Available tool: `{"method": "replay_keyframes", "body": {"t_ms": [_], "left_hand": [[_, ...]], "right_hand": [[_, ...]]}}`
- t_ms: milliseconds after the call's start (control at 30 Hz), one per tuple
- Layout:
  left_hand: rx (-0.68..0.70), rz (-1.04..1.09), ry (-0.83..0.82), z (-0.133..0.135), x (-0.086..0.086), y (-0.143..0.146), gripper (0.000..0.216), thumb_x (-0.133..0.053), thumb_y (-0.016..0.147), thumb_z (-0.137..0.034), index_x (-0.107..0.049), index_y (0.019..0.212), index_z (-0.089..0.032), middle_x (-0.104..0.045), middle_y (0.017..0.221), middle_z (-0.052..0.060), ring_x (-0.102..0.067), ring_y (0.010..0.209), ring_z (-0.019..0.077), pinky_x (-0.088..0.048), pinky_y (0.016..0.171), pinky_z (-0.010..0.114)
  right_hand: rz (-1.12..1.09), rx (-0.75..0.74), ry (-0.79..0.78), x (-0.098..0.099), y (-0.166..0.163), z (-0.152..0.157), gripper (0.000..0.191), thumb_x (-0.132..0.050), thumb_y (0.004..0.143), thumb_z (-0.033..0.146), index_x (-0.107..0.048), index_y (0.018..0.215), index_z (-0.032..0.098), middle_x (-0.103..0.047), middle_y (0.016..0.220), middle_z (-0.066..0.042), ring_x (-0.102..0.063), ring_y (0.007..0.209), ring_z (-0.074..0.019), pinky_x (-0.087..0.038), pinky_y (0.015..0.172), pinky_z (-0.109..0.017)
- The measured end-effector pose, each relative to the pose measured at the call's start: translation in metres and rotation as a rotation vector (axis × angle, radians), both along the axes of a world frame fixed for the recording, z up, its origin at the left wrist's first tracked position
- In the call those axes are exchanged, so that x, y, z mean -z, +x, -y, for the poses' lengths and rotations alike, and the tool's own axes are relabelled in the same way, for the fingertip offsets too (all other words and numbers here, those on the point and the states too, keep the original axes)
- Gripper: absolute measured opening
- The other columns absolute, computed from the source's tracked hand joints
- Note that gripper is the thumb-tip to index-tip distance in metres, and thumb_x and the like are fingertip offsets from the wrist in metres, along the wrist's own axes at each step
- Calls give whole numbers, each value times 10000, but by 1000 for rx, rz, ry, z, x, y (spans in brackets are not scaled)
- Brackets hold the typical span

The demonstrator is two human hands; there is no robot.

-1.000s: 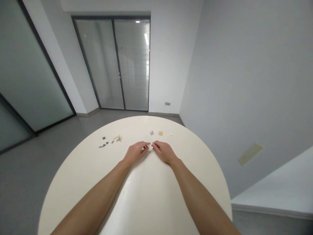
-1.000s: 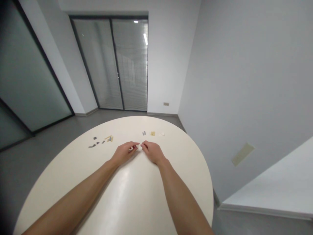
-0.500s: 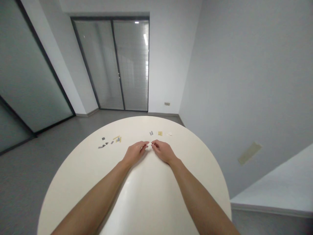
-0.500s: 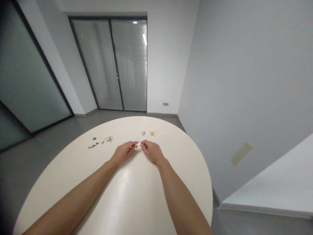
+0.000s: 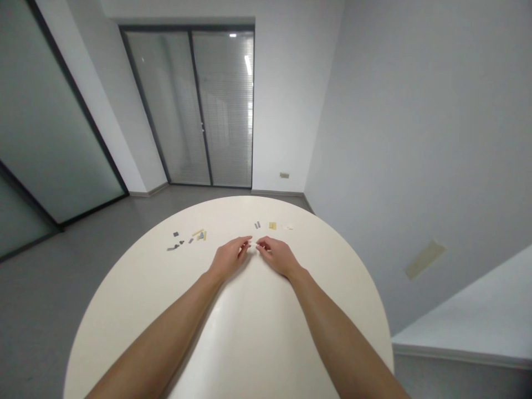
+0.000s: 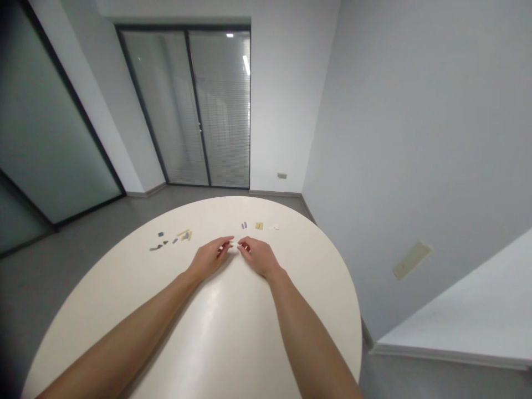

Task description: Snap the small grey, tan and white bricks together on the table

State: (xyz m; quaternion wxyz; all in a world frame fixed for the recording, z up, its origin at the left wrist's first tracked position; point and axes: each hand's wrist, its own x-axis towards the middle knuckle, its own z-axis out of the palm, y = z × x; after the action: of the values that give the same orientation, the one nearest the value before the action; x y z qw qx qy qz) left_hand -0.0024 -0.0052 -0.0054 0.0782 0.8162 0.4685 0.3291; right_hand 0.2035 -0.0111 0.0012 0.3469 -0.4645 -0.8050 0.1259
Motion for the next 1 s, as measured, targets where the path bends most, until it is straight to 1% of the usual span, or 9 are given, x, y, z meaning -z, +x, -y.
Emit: {"method": "replay_keyframes", "body": {"t_ms": [167, 300, 467, 667, 867, 1000], "left_hand": [[-50, 64, -17, 1, -2, 0, 319, -469, 950, -387, -597, 1209, -251, -727, 1023, 26, -682, 902, 179, -523, 775, 286], [-30, 84, -6, 0, -2, -1, 291, -479, 945, -391, -629, 1149, -247, -726, 1026, 31, -680, 885, 176, -526, 762, 281], [16, 81, -9, -3, 2, -1, 290, -474, 948, -381, -645, 1136, -241, -728, 1057, 28, -682, 877, 166, -532, 787, 277], [61, 87, 16, -3, 1, -1, 290, -485, 947, -370, -670, 1128, -239, -735, 1052, 27, -681, 862, 167, -533, 821, 298], [90, 212, -49, -4, 1, 1, 242, -517, 923, -342, -694, 1045, -231, -741, 1000, 27, -678, 808, 161, -546, 757, 290], [113, 323, -118, -5, 1, 3, 202, -554, 888, -310, -683, 1003, -206, -738, 946, 34, -674, 819, 162, -546, 733, 287]], "right_hand": [[5, 3, 1, 0, 0, -1, 187, -538, 953, 343, -645, 1059, 232, -716, 966, -33, -646, 851, -159, -469, 776, -268], [4, 1, -10, 0, 0, -1, 189, -549, 946, 340, -653, 1058, 228, -716, 957, -38, -646, 840, -159, -479, 773, -273], [0, -28, -12, 3, 0, -2, 176, -592, 917, 322, -651, 1050, 225, -710, 924, -31, -642, 805, -149, -479, 767, -267], [-40, -66, -21, 3, 1, -1, 257, -624, 893, 298, -607, 1145, 247, -705, 927, -10, -639, 780, -134, -481, 769, -264], [-24, -73, -46, -3, 0, 2, 316, -622, 892, 297, -597, 1206, 267, -709, 921, -7, -647, 792, -138, -481, 780, -267], [-13, -72, -42, -5, -1, 4, 373, -624, 891, 308, -574, 1260, 286, -708, 922, 2, -646, 792, -136, -479, 779, -263]]}}
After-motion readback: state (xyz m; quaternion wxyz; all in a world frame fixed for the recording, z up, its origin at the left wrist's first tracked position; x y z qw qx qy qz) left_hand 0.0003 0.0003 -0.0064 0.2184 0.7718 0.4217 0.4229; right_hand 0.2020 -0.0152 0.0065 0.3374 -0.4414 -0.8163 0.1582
